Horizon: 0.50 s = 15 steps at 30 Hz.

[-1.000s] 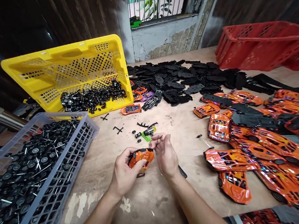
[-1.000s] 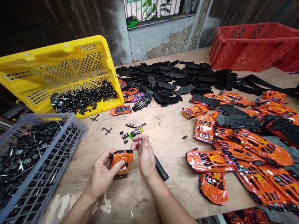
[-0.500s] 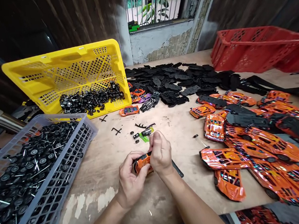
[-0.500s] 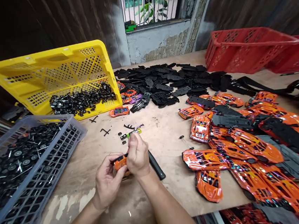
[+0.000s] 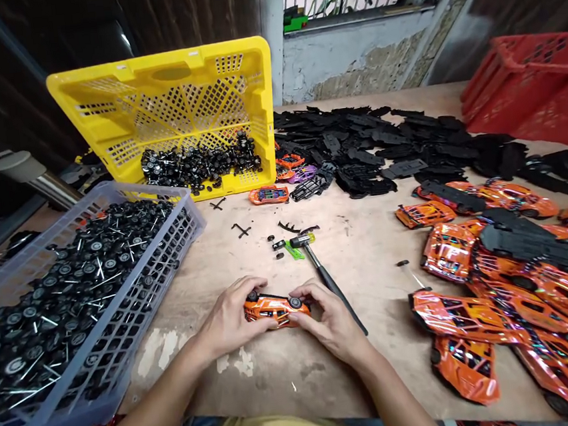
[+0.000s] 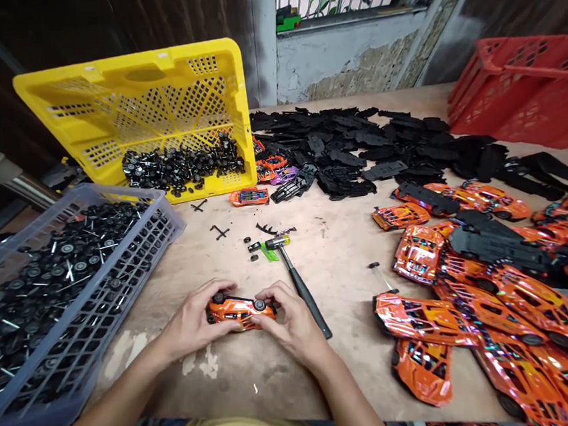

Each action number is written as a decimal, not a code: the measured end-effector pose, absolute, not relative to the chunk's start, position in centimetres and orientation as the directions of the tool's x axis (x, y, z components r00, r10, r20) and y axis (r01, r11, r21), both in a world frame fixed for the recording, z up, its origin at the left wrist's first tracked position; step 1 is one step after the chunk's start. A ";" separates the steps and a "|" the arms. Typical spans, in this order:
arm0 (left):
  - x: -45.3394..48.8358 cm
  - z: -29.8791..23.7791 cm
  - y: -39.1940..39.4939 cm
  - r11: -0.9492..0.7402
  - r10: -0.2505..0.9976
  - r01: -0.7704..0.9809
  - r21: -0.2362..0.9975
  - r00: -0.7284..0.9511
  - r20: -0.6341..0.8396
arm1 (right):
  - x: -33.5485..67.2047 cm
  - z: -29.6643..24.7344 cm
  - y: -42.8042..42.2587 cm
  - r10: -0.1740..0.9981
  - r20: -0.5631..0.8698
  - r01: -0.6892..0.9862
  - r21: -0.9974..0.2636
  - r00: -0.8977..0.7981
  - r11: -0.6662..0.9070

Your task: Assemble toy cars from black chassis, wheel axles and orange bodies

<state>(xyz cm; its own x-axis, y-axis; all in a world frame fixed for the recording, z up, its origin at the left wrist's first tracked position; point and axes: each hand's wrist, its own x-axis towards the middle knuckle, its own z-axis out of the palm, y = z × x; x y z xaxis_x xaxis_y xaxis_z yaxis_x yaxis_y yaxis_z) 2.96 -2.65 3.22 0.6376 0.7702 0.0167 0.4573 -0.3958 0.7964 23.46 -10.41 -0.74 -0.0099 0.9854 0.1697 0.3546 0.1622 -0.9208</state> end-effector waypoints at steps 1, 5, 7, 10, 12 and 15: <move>2.5 2.7 -2.7 -0.333 0.777 0.431 0.839 0.629 -0.015 | 23.5 -0.8 -10.5 0.988 0.151 0.348 -0.925 -0.025 0.150; 2.1 0.9 -3.4 -0.103 0.801 0.306 0.946 0.590 -0.103 | 22.9 -0.6 -10.3 0.995 0.074 0.291 -0.953 -0.068 0.090; 2.4 0.4 -3.5 -0.045 0.806 0.267 0.963 0.580 -0.123 | 22.5 -0.6 -10.1 0.998 0.029 0.253 -0.967 -0.053 0.042; 2.8 0.1 -3.4 0.007 0.800 0.235 0.972 0.582 -0.147 | 22.2 -0.7 -10.0 0.999 -0.035 0.197 -0.980 -0.013 -0.032; 2.7 0.1 -3.1 0.035 0.804 0.186 0.982 0.578 -0.138 | 22.2 -1.0 -10.0 0.998 -0.067 0.173 -0.983 -0.003 -0.066; 2.5 0.1 -2.9 0.059 0.797 0.133 0.989 0.590 -0.127 | 22.3 -1.2 -10.2 0.998 -0.069 0.158 -0.985 0.003 -0.068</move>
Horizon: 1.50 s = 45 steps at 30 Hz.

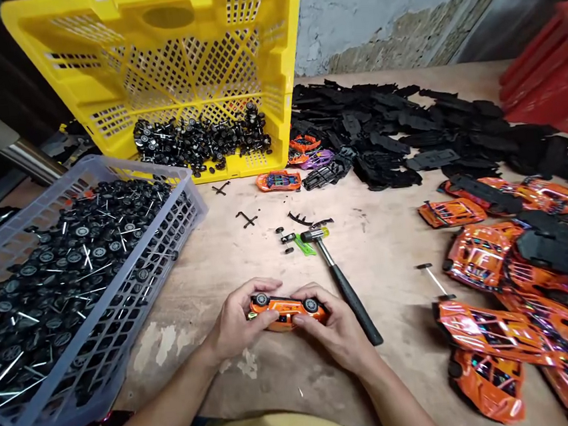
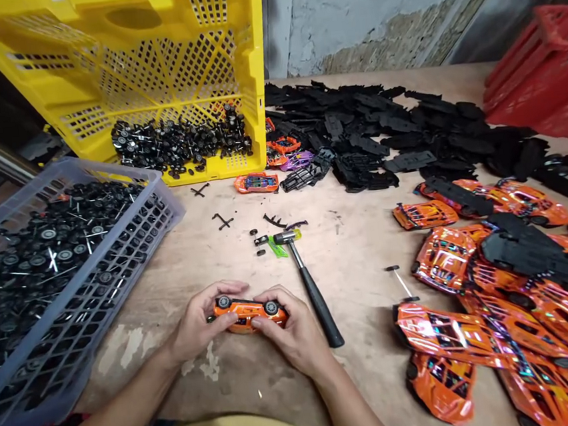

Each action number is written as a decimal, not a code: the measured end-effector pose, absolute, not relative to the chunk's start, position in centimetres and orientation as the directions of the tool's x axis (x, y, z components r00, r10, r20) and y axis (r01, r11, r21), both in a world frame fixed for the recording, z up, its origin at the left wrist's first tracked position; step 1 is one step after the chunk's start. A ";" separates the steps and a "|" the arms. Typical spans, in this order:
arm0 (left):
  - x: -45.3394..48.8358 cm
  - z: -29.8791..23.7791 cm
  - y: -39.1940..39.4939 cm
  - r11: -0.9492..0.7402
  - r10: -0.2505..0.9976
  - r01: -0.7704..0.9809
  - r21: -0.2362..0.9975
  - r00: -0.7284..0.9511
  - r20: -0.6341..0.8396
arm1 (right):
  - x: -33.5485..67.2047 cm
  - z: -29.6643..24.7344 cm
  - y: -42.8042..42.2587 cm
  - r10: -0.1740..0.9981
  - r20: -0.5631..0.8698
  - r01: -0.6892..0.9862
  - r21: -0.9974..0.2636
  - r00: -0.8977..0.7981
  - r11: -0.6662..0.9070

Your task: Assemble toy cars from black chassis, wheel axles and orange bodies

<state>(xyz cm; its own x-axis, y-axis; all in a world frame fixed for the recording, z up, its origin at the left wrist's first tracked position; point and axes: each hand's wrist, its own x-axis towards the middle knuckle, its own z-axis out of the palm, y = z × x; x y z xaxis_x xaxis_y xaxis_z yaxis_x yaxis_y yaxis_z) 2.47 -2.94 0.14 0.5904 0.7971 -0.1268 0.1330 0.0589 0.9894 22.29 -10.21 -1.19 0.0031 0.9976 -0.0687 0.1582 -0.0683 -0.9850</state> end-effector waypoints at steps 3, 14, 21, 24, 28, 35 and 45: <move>2.3 0.3 -3.1 0.042 0.766 0.166 0.985 0.628 -0.138 | 22.4 -1.2 -10.4 1.000 -0.031 0.200 -0.979 -0.003 -0.029; 2.0 -0.1 -3.9 -0.093 0.759 0.081 0.992 0.651 0.018 | 21.9 -1.2 -11.4 0.994 0.112 0.289 -0.951 -0.014 0.111; 1.9 -0.3 -4.1 -0.085 0.782 0.114 0.990 0.623 -0.004 | 21.8 -1.2 -11.4 0.993 0.116 0.276 -0.955 0.021 0.106; 1.9 -0.3 -4.0 -0.159 0.762 0.095 0.983 0.645 0.061 | 21.7 -1.2 -11.4 0.990 0.141 0.303 -0.943 -0.001 0.135; 1.8 -0.4 -3.7 -0.183 0.754 0.106 0.977 0.653 0.071 | 21.7 -1.6 -11.4 0.985 0.174 0.325 -0.931 -0.012 0.168; 1.9 -0.7 -3.9 -0.108 0.786 0.122 0.987 0.618 0.009 | 21.6 -0.1 -10.8 0.986 0.150 0.405 -0.899 -0.077 0.168; 0.7 0.2 -3.4 -0.163 0.621 0.102 0.981 0.784 0.022 | 20.7 1.8 -9.4 0.956 0.156 0.646 -0.709 -0.247 0.282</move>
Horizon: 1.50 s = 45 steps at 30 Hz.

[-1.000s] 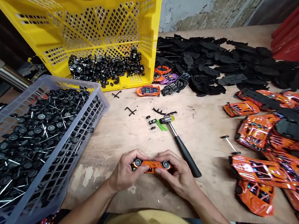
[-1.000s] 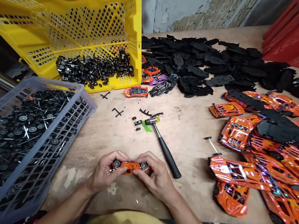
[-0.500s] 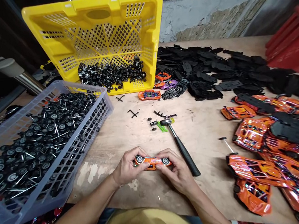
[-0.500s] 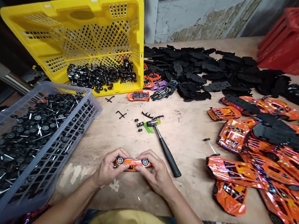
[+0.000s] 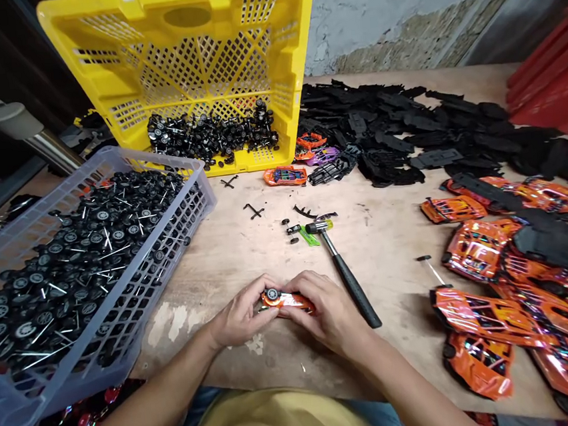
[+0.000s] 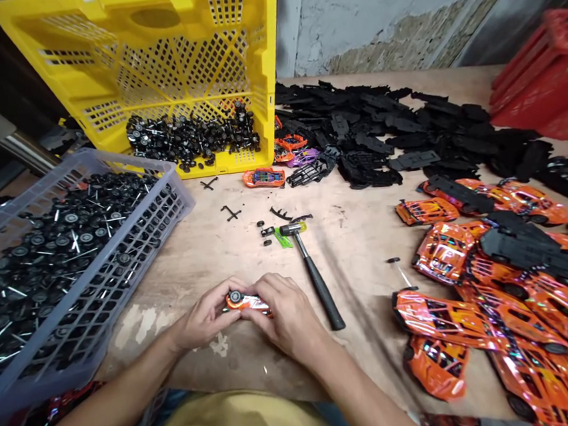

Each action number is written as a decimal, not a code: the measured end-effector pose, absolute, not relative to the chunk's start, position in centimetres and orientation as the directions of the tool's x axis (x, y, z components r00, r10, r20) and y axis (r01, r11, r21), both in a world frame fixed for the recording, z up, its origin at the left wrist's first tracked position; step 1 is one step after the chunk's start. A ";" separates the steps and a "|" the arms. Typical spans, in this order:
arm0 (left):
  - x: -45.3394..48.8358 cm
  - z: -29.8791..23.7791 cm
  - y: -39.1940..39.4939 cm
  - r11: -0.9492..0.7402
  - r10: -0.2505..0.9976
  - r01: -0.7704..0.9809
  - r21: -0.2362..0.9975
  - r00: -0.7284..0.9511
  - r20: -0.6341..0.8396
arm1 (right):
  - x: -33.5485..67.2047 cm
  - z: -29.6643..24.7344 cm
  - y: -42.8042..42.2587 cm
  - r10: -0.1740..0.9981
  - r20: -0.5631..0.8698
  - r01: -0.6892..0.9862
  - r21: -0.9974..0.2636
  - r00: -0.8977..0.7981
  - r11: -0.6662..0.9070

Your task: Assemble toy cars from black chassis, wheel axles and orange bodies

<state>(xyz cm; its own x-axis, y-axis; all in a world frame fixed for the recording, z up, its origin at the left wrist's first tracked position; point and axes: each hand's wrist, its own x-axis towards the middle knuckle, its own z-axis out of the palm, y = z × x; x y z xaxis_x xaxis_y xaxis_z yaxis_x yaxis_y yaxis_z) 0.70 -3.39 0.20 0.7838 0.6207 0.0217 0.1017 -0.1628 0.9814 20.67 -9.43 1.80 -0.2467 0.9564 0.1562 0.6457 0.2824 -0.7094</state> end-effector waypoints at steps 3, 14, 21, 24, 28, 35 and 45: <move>0.7 0.2 -3.4 -0.205 0.619 0.112 0.972 0.784 0.040 | 20.7 2.1 -9.3 0.951 0.143 0.649 -0.703 -0.273 0.292; 0.8 -0.2 -3.8 -0.507 0.596 0.050 0.861 0.741 0.308 | 21.9 2.0 -9.3 0.950 0.131 0.511 -0.817 -0.283 0.265; -0.3 1.3 -3.3 -0.881 0.244 -0.018 0.472 0.838 0.488 | 24.6 2.5 -8.9 0.946 -0.152 0.365 -0.930 -0.285 -0.040; -0.6 1.9 -2.4 -0.767 0.463 0.159 0.622 0.808 0.365 | 24.3 1.7 -9.1 0.982 0.054 0.435 -0.891 -0.179 0.128; 0.1 1.4 -1.3 -0.681 0.506 0.184 0.709 0.818 0.274 | 23.6 0.4 -9.2 0.945 0.259 0.500 -0.802 -0.200 0.326; 1.0 0.1 -1.8 -0.722 0.504 0.147 0.676 0.782 0.367 | 22.9 -0.3 -9.5 0.905 0.368 0.502 -0.752 -0.215 0.426; 1.3 -0.4 -2.5 -0.736 0.537 0.184 0.651 0.744 0.397 | 22.8 -1.4 -10.0 0.922 0.374 0.489 -0.788 -0.104 0.374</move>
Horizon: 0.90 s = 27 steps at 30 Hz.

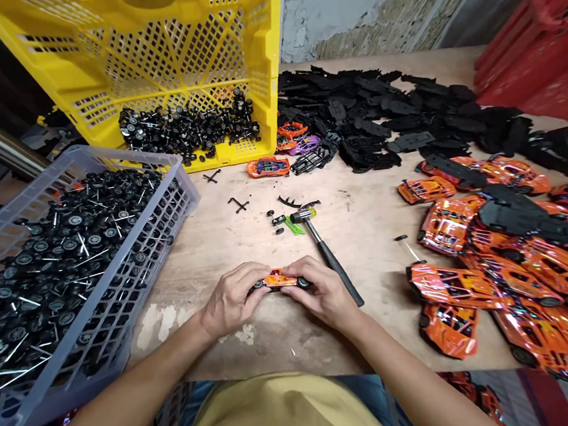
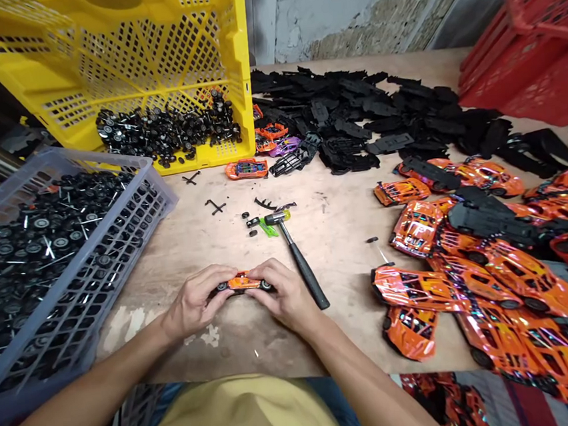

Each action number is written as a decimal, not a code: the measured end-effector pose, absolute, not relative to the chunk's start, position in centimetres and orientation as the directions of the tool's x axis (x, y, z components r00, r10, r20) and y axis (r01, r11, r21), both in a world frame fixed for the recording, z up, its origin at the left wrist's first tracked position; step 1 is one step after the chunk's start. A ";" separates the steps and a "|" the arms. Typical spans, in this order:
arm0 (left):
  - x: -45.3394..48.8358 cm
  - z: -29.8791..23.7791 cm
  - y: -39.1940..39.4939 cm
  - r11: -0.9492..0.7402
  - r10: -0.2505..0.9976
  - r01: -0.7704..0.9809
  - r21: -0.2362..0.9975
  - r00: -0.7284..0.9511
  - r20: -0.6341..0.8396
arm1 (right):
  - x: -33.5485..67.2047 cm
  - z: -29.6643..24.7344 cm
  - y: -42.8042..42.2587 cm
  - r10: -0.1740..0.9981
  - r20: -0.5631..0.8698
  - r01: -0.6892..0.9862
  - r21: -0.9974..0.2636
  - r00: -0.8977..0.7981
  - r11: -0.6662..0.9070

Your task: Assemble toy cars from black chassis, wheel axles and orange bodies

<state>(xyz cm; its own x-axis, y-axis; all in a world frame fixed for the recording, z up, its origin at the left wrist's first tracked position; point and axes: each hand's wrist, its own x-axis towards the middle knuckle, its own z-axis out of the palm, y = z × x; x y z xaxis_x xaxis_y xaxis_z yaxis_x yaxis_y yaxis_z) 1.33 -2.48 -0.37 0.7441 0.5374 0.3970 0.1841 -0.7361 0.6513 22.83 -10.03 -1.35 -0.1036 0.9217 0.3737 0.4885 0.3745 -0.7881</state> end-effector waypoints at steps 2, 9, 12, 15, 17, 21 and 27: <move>1.3 -0.4 -2.6 -0.727 0.541 0.181 0.662 0.744 0.392 | 23.2 -1.1 -10.1 0.935 0.341 0.473 -0.810 -0.101 0.347; 1.4 -0.4 -2.7 -0.554 0.645 0.181 0.813 0.711 0.281 | 22.7 -1.1 -10.7 0.957 0.290 0.473 -0.843 0.003 0.254; 1.8 -0.8 -3.3 -0.251 0.828 0.127 0.960 0.542 0.144 | 21.8 -2.0 -11.0 0.961 0.229 0.352 -0.921 0.153 0.164; 2.5 -0.4 -4.1 0.002 0.882 0.027 1.000 0.471 -0.015 | 21.6 -1.9 -11.4 0.962 0.173 0.224 -0.967 0.212 0.124; 2.9 0.6 -4.4 0.018 0.867 0.076 0.997 0.496 -0.053 | 21.8 -0.3 -11.2 0.963 0.220 0.302 -0.939 0.156 0.165; 3.7 3.3 -4.4 -0.237 0.839 0.265 0.935 0.541 0.059 | 21.7 5.1 -9.4 0.911 0.393 0.664 -0.648 -0.128 0.372; 4.8 3.2 -4.1 -0.366 0.825 0.251 0.896 0.533 0.188 | 19.6 8.4 -5.8 0.835 0.356 0.848 -0.175 -0.420 0.500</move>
